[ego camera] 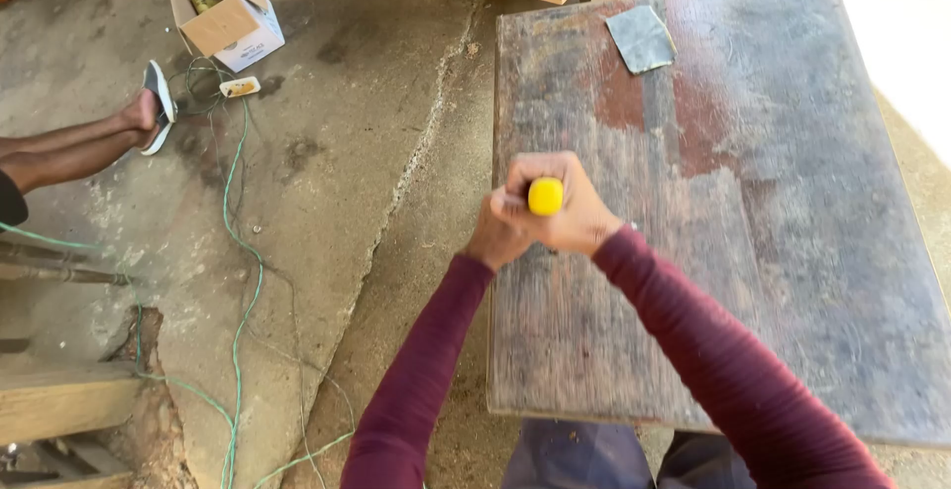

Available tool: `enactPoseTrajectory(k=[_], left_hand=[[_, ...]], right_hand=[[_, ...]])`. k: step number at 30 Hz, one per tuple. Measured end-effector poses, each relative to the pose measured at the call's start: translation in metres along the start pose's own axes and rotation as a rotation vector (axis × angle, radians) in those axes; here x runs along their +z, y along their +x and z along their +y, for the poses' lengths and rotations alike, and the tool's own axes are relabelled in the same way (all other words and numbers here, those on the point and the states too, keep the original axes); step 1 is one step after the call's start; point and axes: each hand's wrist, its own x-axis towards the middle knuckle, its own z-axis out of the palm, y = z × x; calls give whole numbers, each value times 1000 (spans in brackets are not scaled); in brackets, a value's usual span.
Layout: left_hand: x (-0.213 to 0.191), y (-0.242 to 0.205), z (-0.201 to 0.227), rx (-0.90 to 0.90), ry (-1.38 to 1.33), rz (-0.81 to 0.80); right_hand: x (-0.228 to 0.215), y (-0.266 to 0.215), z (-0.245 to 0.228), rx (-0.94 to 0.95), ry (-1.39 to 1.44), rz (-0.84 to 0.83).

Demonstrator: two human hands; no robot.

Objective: Scraping old finish or rough material from a wooden table top using a chisel and sandpaper.

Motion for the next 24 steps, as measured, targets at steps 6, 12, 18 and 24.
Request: enactPoseTrajectory(k=[6,12,18,24], left_hand=[[-6,117,-46,-7,293,-36],[-2,151,-76,149,303,85],[-1,133,-53,118,313,81],[18,93,-46,11,308,28]], right_hand=[[-59,90,68,114,-16,89],[-72,127,93,212,67,110],[-62,122,95,199,126,107],[-50,87,67,218,71,110]])
